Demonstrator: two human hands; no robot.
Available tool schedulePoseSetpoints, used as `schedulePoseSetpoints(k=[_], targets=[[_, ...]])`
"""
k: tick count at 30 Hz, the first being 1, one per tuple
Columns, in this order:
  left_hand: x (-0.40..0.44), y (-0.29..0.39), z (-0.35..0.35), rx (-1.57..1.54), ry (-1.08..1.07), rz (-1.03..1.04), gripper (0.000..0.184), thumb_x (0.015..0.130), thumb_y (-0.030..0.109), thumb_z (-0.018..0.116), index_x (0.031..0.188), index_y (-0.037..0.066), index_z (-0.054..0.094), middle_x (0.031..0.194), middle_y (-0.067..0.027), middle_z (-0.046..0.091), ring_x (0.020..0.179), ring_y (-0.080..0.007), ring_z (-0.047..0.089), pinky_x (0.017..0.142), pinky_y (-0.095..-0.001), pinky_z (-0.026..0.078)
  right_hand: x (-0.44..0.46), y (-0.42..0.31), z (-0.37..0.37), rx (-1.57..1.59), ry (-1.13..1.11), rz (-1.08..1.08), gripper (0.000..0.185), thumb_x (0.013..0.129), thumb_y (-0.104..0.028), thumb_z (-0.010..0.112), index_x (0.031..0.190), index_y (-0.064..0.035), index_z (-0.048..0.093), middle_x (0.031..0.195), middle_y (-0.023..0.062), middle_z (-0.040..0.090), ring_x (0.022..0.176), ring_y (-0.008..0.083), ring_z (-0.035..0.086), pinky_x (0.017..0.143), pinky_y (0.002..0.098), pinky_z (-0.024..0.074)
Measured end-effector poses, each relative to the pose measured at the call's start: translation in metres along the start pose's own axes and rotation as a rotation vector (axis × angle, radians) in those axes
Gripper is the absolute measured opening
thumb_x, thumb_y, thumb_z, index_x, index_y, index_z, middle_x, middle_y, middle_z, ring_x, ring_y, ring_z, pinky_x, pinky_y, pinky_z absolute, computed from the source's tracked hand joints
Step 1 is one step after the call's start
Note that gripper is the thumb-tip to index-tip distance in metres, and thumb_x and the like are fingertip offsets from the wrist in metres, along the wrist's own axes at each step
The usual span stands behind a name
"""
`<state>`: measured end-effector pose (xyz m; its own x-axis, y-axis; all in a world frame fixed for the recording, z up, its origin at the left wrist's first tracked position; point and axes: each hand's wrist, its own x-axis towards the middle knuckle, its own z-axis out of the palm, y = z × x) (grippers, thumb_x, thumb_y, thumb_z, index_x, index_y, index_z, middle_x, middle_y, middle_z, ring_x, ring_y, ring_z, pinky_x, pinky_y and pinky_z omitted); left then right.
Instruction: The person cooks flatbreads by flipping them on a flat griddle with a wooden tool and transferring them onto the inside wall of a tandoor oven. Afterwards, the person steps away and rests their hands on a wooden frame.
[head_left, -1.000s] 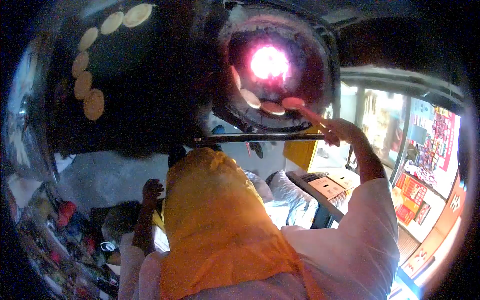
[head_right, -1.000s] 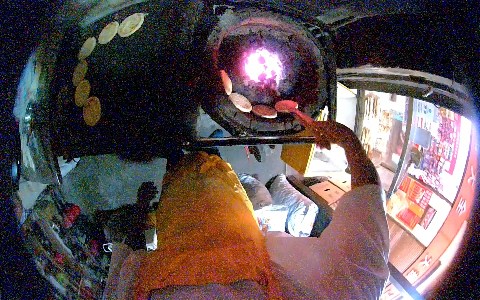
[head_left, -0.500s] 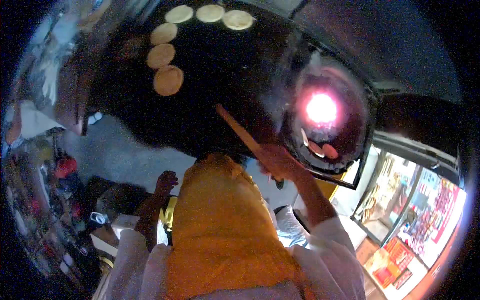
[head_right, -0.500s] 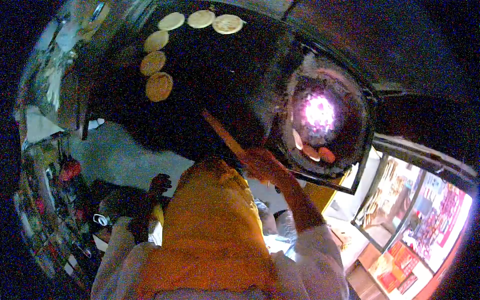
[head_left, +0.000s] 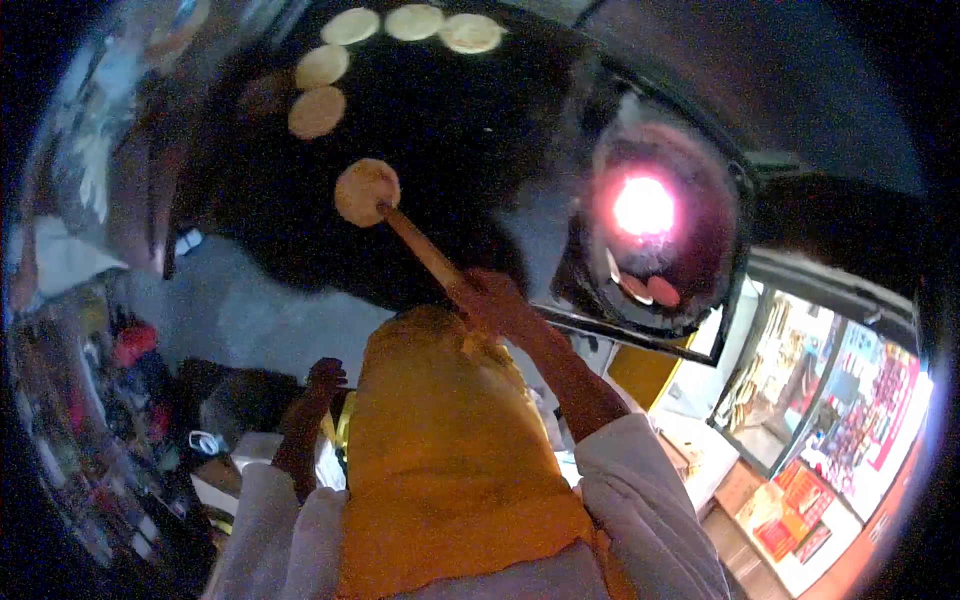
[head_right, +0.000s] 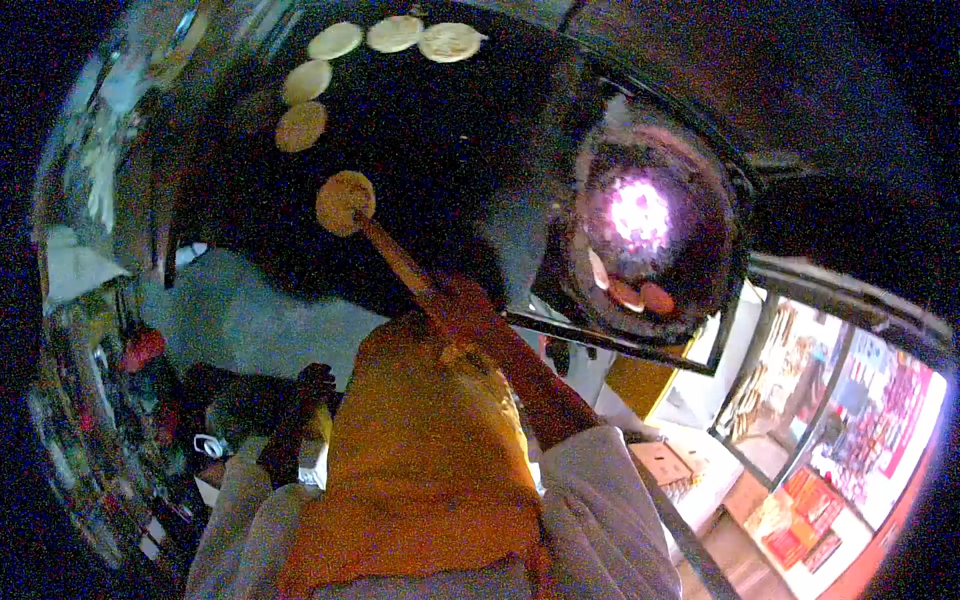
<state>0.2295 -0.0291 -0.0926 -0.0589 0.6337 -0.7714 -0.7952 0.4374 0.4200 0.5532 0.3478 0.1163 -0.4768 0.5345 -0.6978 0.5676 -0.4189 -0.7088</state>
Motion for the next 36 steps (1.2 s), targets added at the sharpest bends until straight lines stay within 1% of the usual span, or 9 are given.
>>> schedulePoseSetpoints(k=[8,10,14,16,18,20,23,26,36], targets=[[0.016,0.053,0.152,0.472,0.067,-0.119,0.026,0.09,0.026,0.054,0.103,0.004,0.059,0.083,-0.0102,0.064,0.068,-0.0225,0.063,0.054,-0.0308,0.047,-0.188,0.112,-0.152,0.628,0.127,-0.378,0.042,0.089,-0.028,0.055,0.123,-0.0037,0.051,0.1,0.0093,0.062,0.08,0.0208,0.061,0.057,0.0257,0.0499],[0.025,0.046,0.163,0.485,0.05,-0.135,0.028,0.09,0.028,0.055,0.103,0.004,0.059,0.083,-0.0102,0.063,0.067,-0.0219,0.063,0.054,-0.0305,0.047,-0.214,0.176,-0.193,1.235,0.476,0.026,0.028,0.083,-0.021,0.062,0.108,-0.0079,0.06,0.077,0.0034,0.061,0.061,0.0122,0.058,0.05,0.0265,0.0461],[0.03,0.038,0.183,0.594,0.087,-0.201,0.032,0.09,0.031,0.056,0.104,0.003,0.059,0.084,-0.0103,0.063,0.068,-0.0212,0.063,0.054,-0.0304,0.046,-0.252,0.142,-0.268,0.109,0.804,0.514,0.031,0.089,-0.032,0.058,0.103,-0.0043,0.061,0.075,0.0052,0.061,0.062,0.0144,0.058,0.051,0.0307,0.0466],[0.015,0.04,0.213,0.647,0.099,-0.168,0.032,0.09,0.032,0.056,0.105,0.004,0.059,0.084,-0.0103,0.063,0.068,-0.0213,0.063,0.054,-0.0305,0.046,-0.26,0.274,-0.321,-0.458,0.735,-0.271,0.04,0.087,-0.044,0.06,0.096,-0.0052,0.064,0.065,0.0049,0.057,0.053,0.0127,0.055,0.045,0.0292,0.0441],[0.012,0.04,0.222,0.696,0.115,-0.125,0.032,0.09,0.032,0.055,0.105,0.004,0.059,0.084,-0.0102,0.063,0.068,-0.0214,0.063,0.054,-0.0306,0.046,-0.257,0.268,-0.339,0.229,0.786,0.38,0.023,0.082,-0.012,0.06,0.1,0.0015,0.063,0.073,0.0071,0.063,0.056,0.0181,0.059,0.044,0.0314,0.0492],[0.011,0.036,0.208,0.615,0.085,-0.156,0.034,0.091,0.036,0.054,0.103,0.005,0.059,0.084,-0.0097,0.063,0.068,-0.0213,0.063,0.053,-0.0314,0.046,-0.252,0.383,-0.379,-0.3,0.602,-0.177,0.041,0.075,-0.017,0.068,0.11,0.0017,0.058,0.074,0.0086,0.063,0.062,0.0225,0.062,0.049,0.0346,0.0503],[0.007,0.033,0.2,0.652,0.12,-0.176,0.036,0.091,0.039,0.052,0.104,0.006,0.059,0.083,-0.0093,0.064,0.067,-0.0214,0.063,0.053,-0.0314,0.046,-0.247,0.322,-0.364,-1.309,0.497,0.0,0.037,0.068,-0.016,0.067,0.1,-0.0031,0.055,0.07,0.0171,0.062,0.066,0.0349,0.062,0.057,0.044,0.0487],[0.005,0.037,0.195,0.605,0.129,-0.287,0.035,0.09,0.037,0.054,0.105,0.006,0.06,0.083,-0.0091,0.064,0.068,-0.0219,0.063,0.053,-0.0308,0.046,-0.235,0.288,-0.356,-1.378,0.294,0.214,0.084,0.057,-0.027,0.081,0.125,-0.0006,0.041,0.075,0.0117,0.063,0.074,0.0286,0.063,0.066,0.0371,0.0509],[0.01,0.023,0.2,0.584,0.062,-0.072,0.025,0.085,0.019,0.059,0.107,0.006,0.057,0.088,-0.0099,0.065,0.072,-0.0213,0.064,0.052,-0.029,0.047,-0.261,0.267,-0.342,-1.096,0.411,0.38,0.056,0.07,-0.025,0.073,0.115,-0.0023,0.05,0.073,0.0169,0.064,0.056,0.0326,0.06,0.05,0.0388,0.0496]])
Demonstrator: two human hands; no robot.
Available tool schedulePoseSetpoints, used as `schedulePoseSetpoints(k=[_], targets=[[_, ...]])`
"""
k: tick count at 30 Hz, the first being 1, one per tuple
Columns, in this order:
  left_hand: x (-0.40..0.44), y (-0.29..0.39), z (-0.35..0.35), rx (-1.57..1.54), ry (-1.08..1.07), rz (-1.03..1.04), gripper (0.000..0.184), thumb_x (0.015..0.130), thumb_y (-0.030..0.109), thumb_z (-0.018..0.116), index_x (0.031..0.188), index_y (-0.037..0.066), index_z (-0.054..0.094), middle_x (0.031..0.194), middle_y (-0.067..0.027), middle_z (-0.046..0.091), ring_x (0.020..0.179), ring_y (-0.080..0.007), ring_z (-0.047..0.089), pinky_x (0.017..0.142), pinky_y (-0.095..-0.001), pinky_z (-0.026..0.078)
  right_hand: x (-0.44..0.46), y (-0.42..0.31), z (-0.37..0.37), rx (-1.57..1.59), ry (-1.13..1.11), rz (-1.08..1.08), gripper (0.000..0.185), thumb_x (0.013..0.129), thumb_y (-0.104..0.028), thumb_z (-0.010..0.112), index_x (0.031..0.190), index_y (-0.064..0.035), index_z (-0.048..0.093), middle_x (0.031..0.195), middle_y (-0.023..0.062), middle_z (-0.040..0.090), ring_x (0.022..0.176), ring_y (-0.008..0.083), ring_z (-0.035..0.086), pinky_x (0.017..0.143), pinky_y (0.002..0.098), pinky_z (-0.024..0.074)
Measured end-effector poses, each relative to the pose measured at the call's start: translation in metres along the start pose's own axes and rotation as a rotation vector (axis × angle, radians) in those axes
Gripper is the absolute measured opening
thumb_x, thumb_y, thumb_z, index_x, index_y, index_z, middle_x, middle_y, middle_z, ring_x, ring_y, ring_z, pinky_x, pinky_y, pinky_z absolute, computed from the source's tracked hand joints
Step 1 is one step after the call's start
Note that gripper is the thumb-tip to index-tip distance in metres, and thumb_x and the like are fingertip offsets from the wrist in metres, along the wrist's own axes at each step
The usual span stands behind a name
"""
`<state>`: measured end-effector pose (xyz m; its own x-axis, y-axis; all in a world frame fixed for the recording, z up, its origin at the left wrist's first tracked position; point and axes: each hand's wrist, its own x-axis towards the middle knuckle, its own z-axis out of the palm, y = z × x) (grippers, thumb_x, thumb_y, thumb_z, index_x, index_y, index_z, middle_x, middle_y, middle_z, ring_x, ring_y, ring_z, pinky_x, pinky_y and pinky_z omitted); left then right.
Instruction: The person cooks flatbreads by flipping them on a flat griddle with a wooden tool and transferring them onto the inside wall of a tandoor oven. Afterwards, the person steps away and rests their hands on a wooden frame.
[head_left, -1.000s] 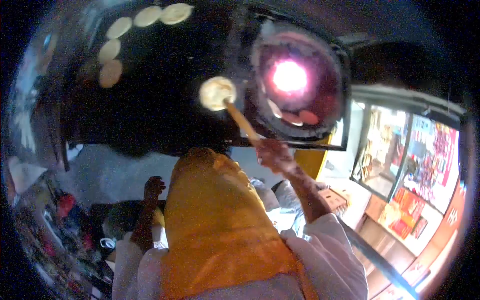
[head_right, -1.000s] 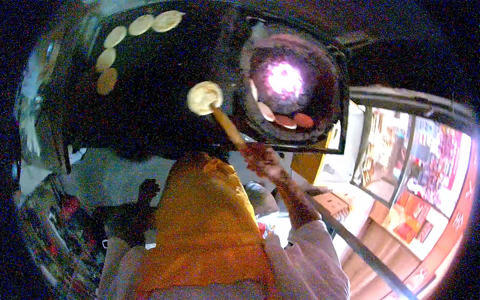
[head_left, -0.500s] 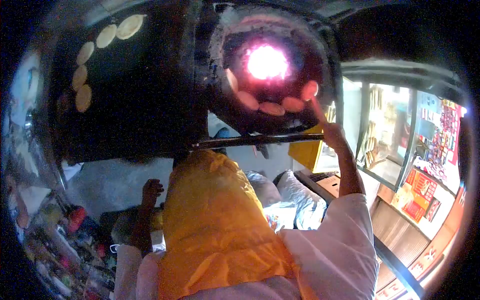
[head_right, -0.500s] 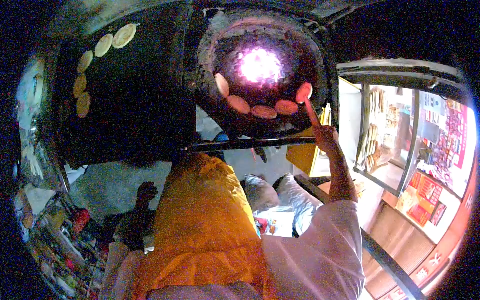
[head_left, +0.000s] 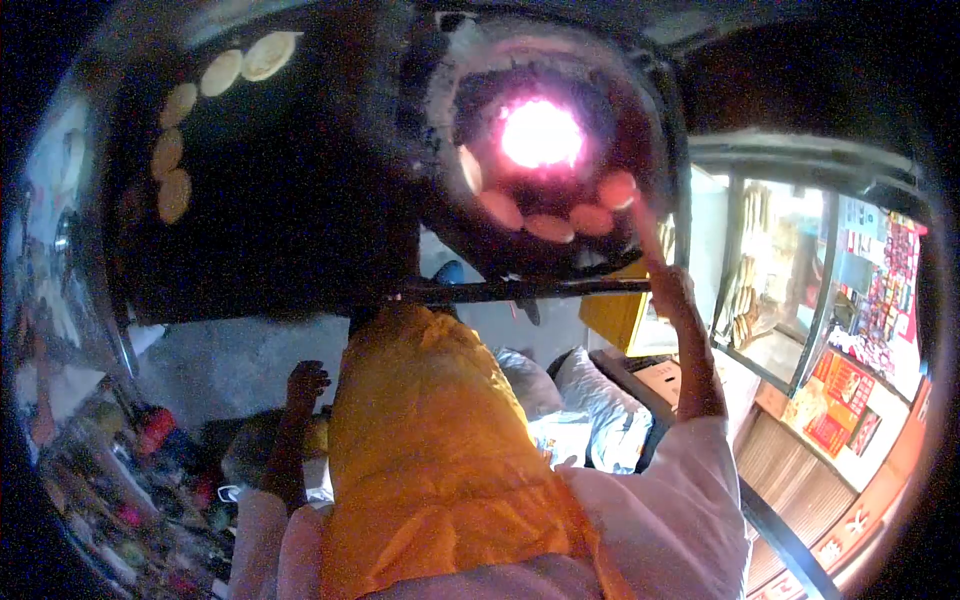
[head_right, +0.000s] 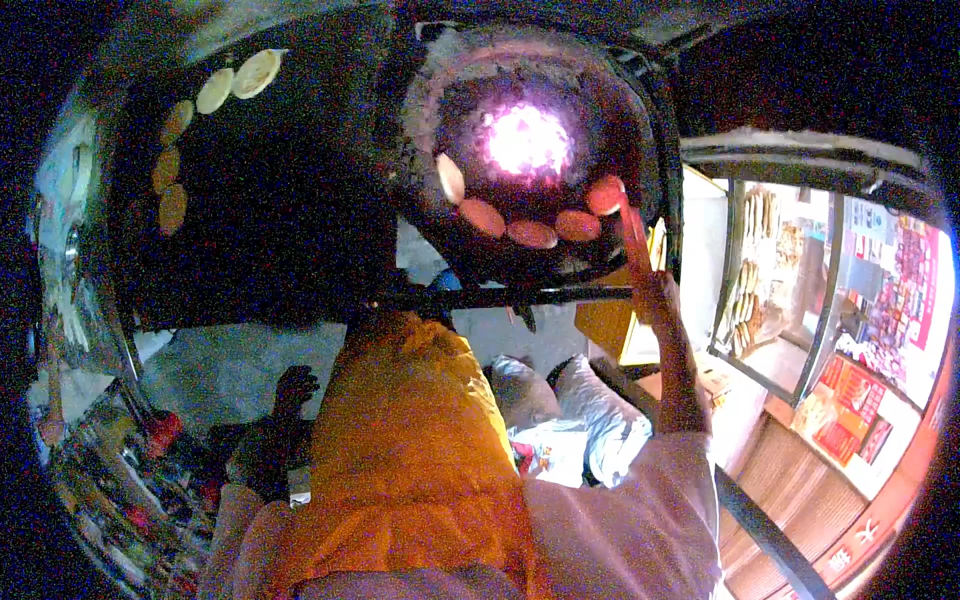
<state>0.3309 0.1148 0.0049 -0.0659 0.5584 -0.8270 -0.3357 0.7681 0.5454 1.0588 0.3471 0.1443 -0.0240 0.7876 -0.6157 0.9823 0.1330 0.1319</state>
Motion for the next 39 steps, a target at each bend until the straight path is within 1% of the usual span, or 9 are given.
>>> schedulePoseSetpoints(k=[2,6,8,10,18,21,32,35,39], targets=[[0.007,-0.001,0.004,0.082,-0.111,0.029,0.024,0.086,0.016,0.059,0.107,0.006,0.057,0.092,-0.0095,0.064,0.075,-0.0208,0.064,0.055,-0.0305,0.051,0.0,0.018,0.042,1.562,-0.044,0.497,0.043,0.083,-0.041,0.053,0.107,-0.0054,0.055,0.081,0.0108,0.063,0.062,0.0273,0.059,0.05,0.0383,0.048],[0.012,0.001,-0.005,-0.186,-0.153,-0.011,0.023,0.086,0.015,0.059,0.108,0.007,0.057,0.091,-0.0084,0.063,0.075,-0.0205,0.064,0.057,-0.0307,0.051,-0.011,-0.146,-0.051,2.22,-0.398,-0.165,0.047,0.082,-0.039,0.064,0.11,-0.0026,0.056,0.084,0.006,0.061,0.064,0.017,0.058,0.054,0.0305,0.0501],[0.0,0.029,0.005,-0.054,-0.055,-0.036,0.022,0.087,0.017,0.06,0.106,0.007,0.057,0.087,-0.0081,0.062,0.073,-0.0213,0.063,0.059,-0.0308,0.052,0.008,-0.223,-0.032,1.532,0.155,-0.448,0.051,0.083,-0.046,0.06,0.111,-0.0031,0.055,0.082,0.0066,0.06,0.064,0.0174,0.058,0.055,0.0302,0.0503],[-0.003,0.023,-0.006,-0.092,-0.027,0.03,0.021,0.087,0.018,0.06,0.105,0.006,0.057,0.086,-0.0082,0.062,0.072,-0.0214,0.063,0.059,-0.031,0.051,0.018,-0.324,-0.135,1.542,-0.345,-0.054,0.057,0.084,-0.053,0.055,0.112,-0.0032,0.052,0.079,0.0077,0.059,0.064,0.0196,0.058,0.055,0.0322,0.0492],[-0.032,-0.035,-0.079,-0.345,0.179,-0.161,0.02,0.09,0.024,0.055,0.1,0.007,0.059,0.085,-0.0082,0.062,0.075,-0.0219,0.062,0.06,-0.034,0.05,0.2,-0.518,-0.2,1.936,-0.308,-0.336,0.039,0.091,-0.046,0.051,0.092,-0.0076,0.058,0.07,0.006,0.058,0.056,0.0192,0.055,0.047,0.0323,0.0431],[-0.059,-0.067,-0.1,0.481,0.159,0.37,0.02,0.091,0.026,0.054,0.097,0.008,0.06,0.087,-0.0089,0.063,0.079,-0.0205,0.062,0.061,-0.0343,0.049,0.223,-0.546,-0.23,1.797,-0.297,-0.306,0.043,0.09,-0.046,0.053,0.104,-0.0057,0.049,0.07,0.0099,0.056,0.055,0.023,0.057,0.042,0.0327,0.0448],[0.036,-0.123,-0.147,-1.064,-0.726,-0.372,0.023,0.093,0.03,0.051,0.091,0.01,0.062,0.09,-0.0082,0.063,0.08,-0.0188,0.063,0.057,-0.0331,0.047,0.059,-0.419,-0.107,1.574,-0.382,-0.056,0.029,0.088,-0.039,0.059,0.098,-0.0113,0.059,0.064,0.0021,0.054,0.047,0.014,0.048,0.039,0.0289,0.0395],[0.015,-0.026,-0.07,0.216,0.088,-0.115,0.021,0.091,0.025,0.053,0.096,0.008,0.063,0.09,-0.0078,0.063,0.076,-0.0228,0.065,0.052,-0.0337,0.051,0.005,-0.336,-0.083,1.718,-0.194,-0.273,0.033,0.087,-0.032,0.061,0.109,-0.0073,0.058,0.071,0.0,0.054,0.055,0.0108,0.047,0.047,0.0281,0.0415],[0.044,-0.028,-0.067,-0.447,-0.22,-0.091,0.028,0.089,0.015,0.058,0.112,-0.001,0.058,0.093,-0.0151,0.065,0.075,-0.0299,0.066,0.058,-0.0371,0.059,-0.023,-0.209,-0.04,2.045,-0.223,-0.401,0.071,0.076,-0.046,0.068,0.127,-0.0017,0.048,0.09,0.0054,0.059,0.068,0.0137,0.056,0.053,0.0272,0.0474]])
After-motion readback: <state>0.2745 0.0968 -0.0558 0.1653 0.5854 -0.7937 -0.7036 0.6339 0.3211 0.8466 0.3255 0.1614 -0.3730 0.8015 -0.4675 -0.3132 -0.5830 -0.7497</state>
